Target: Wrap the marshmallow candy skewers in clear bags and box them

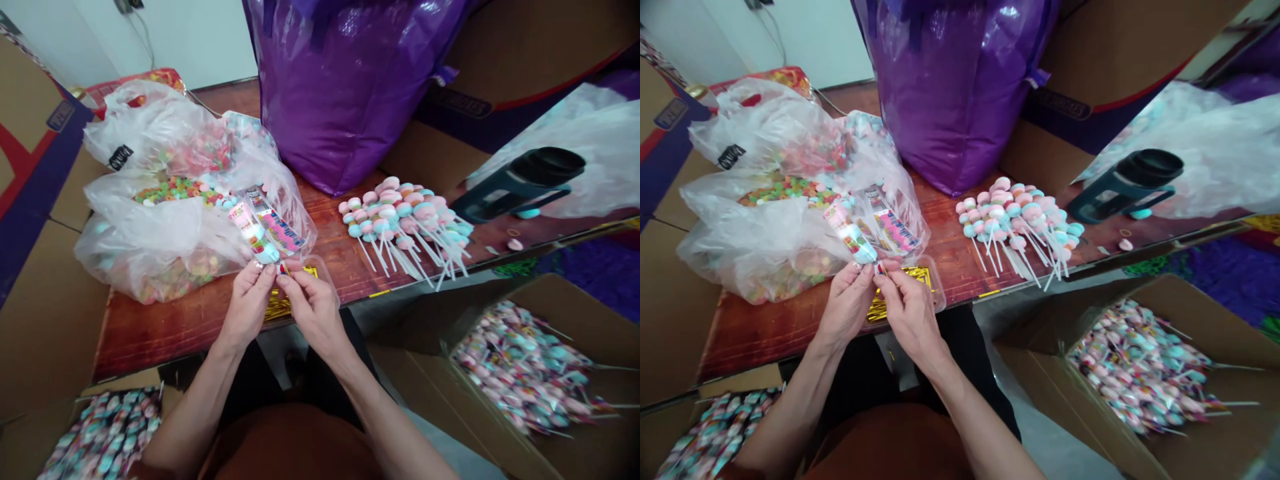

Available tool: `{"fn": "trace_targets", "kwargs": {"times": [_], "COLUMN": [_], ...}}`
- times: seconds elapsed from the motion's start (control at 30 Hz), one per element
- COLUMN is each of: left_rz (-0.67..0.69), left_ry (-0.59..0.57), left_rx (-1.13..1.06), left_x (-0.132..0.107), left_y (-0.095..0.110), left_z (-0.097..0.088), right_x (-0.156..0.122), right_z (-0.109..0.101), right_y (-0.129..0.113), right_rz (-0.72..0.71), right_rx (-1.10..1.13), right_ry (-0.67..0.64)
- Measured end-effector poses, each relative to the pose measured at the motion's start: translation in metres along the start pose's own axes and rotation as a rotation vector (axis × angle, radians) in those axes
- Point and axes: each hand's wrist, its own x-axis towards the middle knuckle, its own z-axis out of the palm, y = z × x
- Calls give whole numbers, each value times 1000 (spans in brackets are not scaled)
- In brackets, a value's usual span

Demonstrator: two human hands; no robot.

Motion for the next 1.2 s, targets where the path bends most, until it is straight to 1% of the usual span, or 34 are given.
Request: {"fn": "trace_targets", "kwargs": {"times": [0.03, 0.1, 0.13, 0.17, 0.2, 0.27, 0.33, 0.4, 0.43, 0.5, 0.57, 0.63, 0.83, 0.93, 1.0, 1.07, 1.13, 1.2], "left_rz": [-16, -65, -74, -72, -60, -18, -2, -11, -34, -112, -192, -222, -131, -103, -79, -62, -62, -82], "left_ry": [-27, -84, -96, -89, -62, 38, 139, 201, 209, 189, 148, 117, 85, 103, 132, 169, 199, 201], "left_rx": [-8, -41, -61, -83, -100, -117, -108, -99, -108, -154, -217, -255, -197, -177, -161, -148, -136, -113], "left_x": [-2, -6, -7, -7, -7, -4, -2, 0, 1, 0, 0, 0, 3, 4, 5, 7, 9, 11], "left_y": [4, 12, 16, 20, 23, 26, 26, 25, 24, 23, 23, 23, 15, 10, 7, 5, 3, -1], "left_z": [-2, -5, -8, -10, -13, -18, -24, -30, -32, -36, -38, -39, -35, -30, -27, -25, -22, -19], "right_x": [2, 6, 8, 9, 11, 14, 18, 21, 22, 23, 22, 20, 20, 20, 19, 16, 11, 5], "right_z": [1, 1, 0, -2, -5, -10, -13, -14, -13, -12, -11, -12, -21, -28, -33, -39, -44, -45], "right_y": [-2, -5, -6, -7, -7, -5, 0, 6, 10, 14, 15, 13, 5, 10, 15, 19, 17, 13], "right_rz": [32, 107, 109, 77, 25, -69, -95, -94, -98, -103, -93, -70, -10, -55, -145, -208, -181, -91], "right_rx": [29, 86, 50, -61, -245, -702, -1072, -1274, -1328, -1374, -1368, -1338, -1207, -1117, -955, -724, -485, -296], "right_ry": [-44, -187, -256, -294, -292, -232, -196, -247, -277, -299, -293, -281, -233, -172, -101, 4, 108, 149]}}
